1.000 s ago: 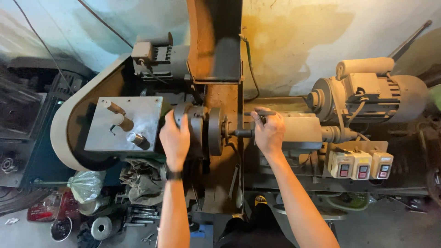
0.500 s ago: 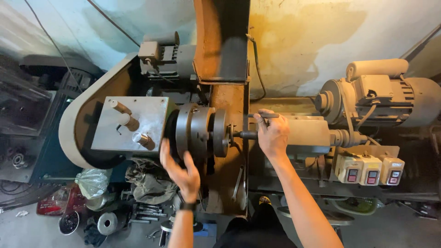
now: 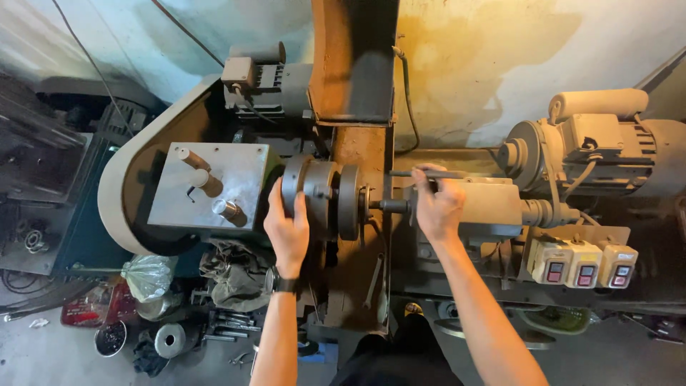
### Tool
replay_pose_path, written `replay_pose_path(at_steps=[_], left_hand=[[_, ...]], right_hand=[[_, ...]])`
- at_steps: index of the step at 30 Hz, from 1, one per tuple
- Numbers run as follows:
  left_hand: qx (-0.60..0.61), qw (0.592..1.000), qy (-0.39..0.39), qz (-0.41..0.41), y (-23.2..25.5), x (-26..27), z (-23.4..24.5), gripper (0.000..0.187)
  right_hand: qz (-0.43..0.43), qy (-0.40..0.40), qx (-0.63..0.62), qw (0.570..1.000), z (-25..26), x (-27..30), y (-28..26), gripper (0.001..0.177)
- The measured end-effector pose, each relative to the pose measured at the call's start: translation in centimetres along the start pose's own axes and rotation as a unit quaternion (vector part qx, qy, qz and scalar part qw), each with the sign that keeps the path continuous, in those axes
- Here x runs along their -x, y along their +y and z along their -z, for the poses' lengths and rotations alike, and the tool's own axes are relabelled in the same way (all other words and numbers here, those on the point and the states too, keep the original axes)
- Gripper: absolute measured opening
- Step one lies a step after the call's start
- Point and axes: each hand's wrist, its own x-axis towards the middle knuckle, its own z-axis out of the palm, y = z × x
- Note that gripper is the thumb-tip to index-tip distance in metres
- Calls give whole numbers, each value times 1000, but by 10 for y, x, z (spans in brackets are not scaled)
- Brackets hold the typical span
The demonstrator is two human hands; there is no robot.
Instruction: The person operates a metal lathe, using a wrench to tighten the chuck and a metal rod to adjust the machine's components. They wipe the chuck with a cloth and repeatedly use the rod to manipulate the lathe's rotating parts.
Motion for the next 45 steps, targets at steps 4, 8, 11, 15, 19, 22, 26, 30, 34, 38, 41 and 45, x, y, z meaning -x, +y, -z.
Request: replay_pose_path(at_steps=[4, 8, 11, 15, 19, 22, 26, 30, 34, 38, 41, 45], left_hand=[[13, 982, 80, -170, -3, -11, -2, 49], [-156, 982, -30, -99, -8, -72, -29, 52], [-304, 943, -130, 34, -4, -92, -39, 49], [-280, 955, -92, 28, -2, -90, -36, 55], [-263, 960, -88, 38, 7, -90, -32, 59], [-260, 960, -93, 48, 11, -90, -29, 59], [-246, 961, -99, 79, 16, -90, -25, 60], [-248, 964, -80, 51, -10, -83, -32, 59], [-157, 987, -22, -16, 0, -55, -18, 44], [-26, 999, 27, 29, 17, 6, 2, 40], [63, 990, 95, -85, -57, 71, -24, 59], [112, 993, 42, 12, -96, 130, -38, 71]], right_hand=[[-96, -63, -270, 956, -5, -36, -14, 17], [-151, -211, -189, 947, -58, -88, -21, 24], [-181, -306, -115, 927, -81, -103, -35, 26], [-192, -352, -90, 912, -90, -90, -30, 30], [-199, -371, -82, 903, -94, -89, -24, 34], [-197, -371, -84, 903, -95, -86, -22, 35], [-210, -306, -78, 925, -85, -98, -27, 34], [-146, -161, -179, 959, -34, -95, -11, 19], [-88, -135, -153, 975, -5, -70, 20, 10], [-33, -124, -97, 987, -3, -58, 25, 10], [-89, -129, -112, 981, 1, -60, 14, 10], [-64, -117, -99, 986, -4, -59, 24, 11]])
